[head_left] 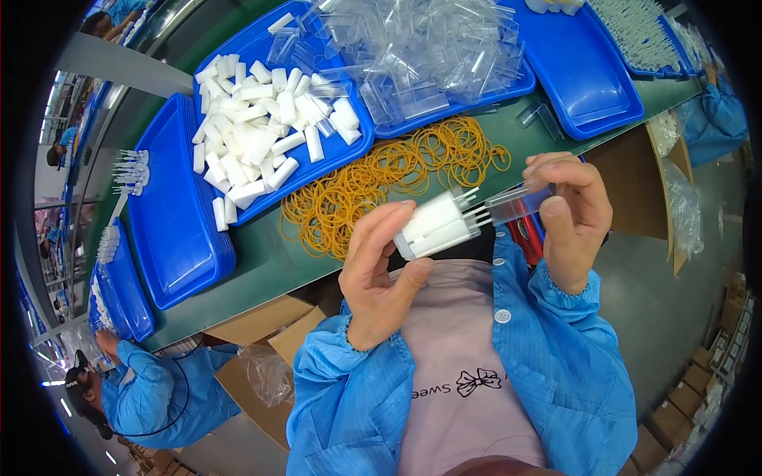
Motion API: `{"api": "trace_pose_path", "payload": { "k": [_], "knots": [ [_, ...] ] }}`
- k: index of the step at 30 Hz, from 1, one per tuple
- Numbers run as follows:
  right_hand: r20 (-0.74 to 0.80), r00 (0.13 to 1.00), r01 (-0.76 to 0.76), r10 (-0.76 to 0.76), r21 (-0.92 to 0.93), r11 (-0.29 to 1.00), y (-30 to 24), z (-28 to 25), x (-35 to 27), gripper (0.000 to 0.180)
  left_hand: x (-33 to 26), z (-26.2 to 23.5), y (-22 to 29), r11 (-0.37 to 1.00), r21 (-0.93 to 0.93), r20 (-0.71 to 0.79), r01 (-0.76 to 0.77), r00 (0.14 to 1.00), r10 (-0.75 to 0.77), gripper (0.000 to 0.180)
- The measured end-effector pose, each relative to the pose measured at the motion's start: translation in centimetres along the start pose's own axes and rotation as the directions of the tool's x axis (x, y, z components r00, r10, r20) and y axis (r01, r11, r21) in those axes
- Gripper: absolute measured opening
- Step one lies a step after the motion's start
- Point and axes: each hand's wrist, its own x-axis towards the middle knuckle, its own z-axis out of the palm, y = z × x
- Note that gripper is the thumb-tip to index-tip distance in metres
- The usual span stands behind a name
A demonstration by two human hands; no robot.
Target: The person assembles components by fitting foam sleeves onto vertical pins, placing clear plastic covers over the foam, and securing the bundle with a rubber band.
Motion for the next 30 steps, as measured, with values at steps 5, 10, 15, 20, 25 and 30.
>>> {"api": "trace_pose_path", "payload": {
  "k": [5,10,15,20,25,30],
  "knots": [
    [-0.042,0.998,-0.045,0.049,0.080,0.996,-0.3,0.0,0.1,0.023,-0.1,-0.1,0.0,0.998,-0.023,0.003,-0.066,0.998,0.066,0.050],
    [0.144,0.983,-0.124,0.114,0.066,0.990,-0.8,0.6,0.3,0.022,0.0,0.0,0.1,0.992,0.045,0.002,-0.120,0.993,0.120,0.053],
    [0.112,0.987,-0.121,0.116,0.038,0.992,-0.8,0.9,-0.1,0.026,-0.2,0.0,0.5,0.962,0.210,-0.019,-0.176,0.983,0.184,0.052],
    [0.022,0.996,-0.084,0.083,0.053,0.995,-0.9,1.4,-0.6,0.034,0.2,-0.4,1.3,0.915,0.298,0.075,-0.272,0.962,0.262,0.049],
    [0.015,0.997,-0.074,0.073,0.085,0.994,-0.9,1.4,-0.9,0.036,0.4,-0.6,1.7,0.900,0.310,0.168,-0.308,0.949,0.267,0.045],
    [0.029,0.994,-0.112,0.109,0.136,0.984,-1.0,1.3,-0.9,0.037,0.5,-0.7,1.8,0.911,0.274,0.227,-0.307,0.941,0.249,0.043]
  ]
}}
